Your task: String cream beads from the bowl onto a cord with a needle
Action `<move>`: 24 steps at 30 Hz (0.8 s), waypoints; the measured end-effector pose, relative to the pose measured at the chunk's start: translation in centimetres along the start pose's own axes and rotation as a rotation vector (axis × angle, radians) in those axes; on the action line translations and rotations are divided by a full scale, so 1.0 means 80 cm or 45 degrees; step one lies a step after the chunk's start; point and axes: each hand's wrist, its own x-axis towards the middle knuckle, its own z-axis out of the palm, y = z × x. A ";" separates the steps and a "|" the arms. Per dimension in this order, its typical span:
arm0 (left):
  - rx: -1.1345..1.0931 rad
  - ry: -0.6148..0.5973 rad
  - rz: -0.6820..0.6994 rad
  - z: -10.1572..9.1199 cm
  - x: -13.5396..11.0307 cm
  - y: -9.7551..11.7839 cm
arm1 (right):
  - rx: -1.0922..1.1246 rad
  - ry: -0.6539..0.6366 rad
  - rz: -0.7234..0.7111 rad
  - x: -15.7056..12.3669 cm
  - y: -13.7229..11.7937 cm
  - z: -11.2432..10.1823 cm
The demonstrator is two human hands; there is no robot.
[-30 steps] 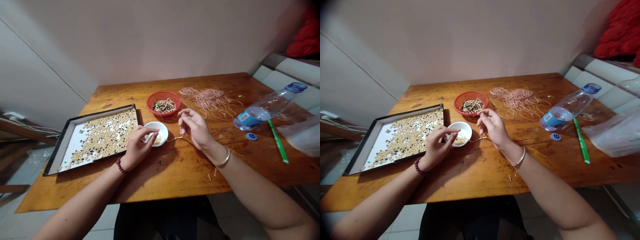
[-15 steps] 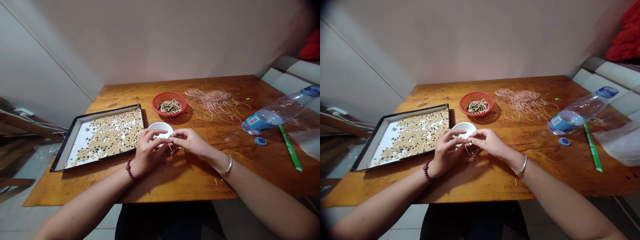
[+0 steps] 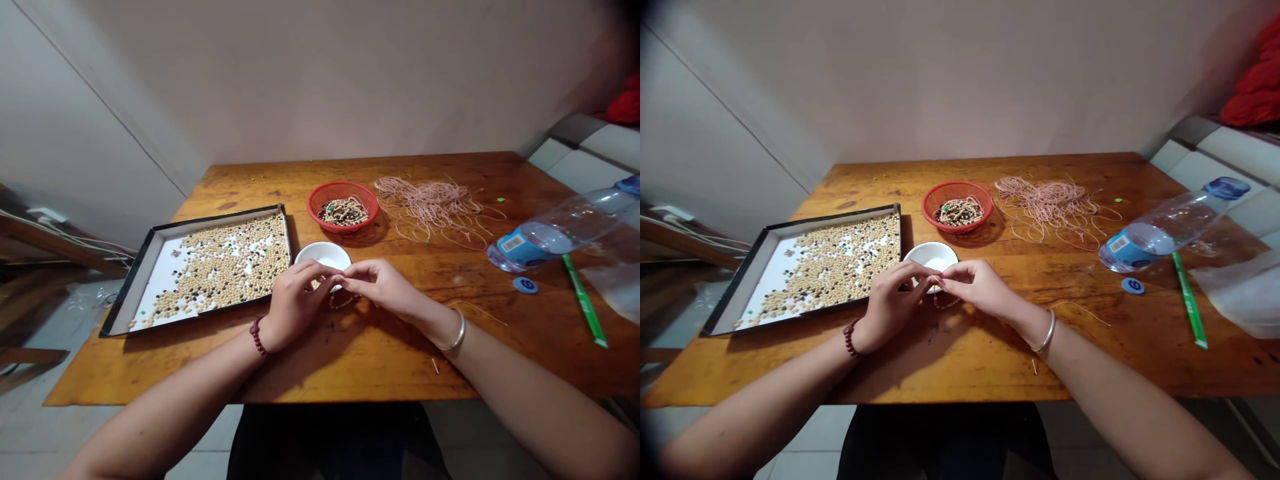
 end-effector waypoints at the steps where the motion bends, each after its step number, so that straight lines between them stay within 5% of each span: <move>1: -0.009 -0.005 -0.002 -0.001 0.001 0.000 | -0.022 0.002 -0.007 0.000 0.001 0.000; 12: -0.090 -0.074 -0.059 -0.002 0.004 -0.003 | -0.242 -0.004 -0.115 -0.002 0.004 -0.002; 24: 0.125 0.023 0.092 0.001 0.005 -0.007 | 0.013 0.188 -0.030 0.003 -0.008 -0.006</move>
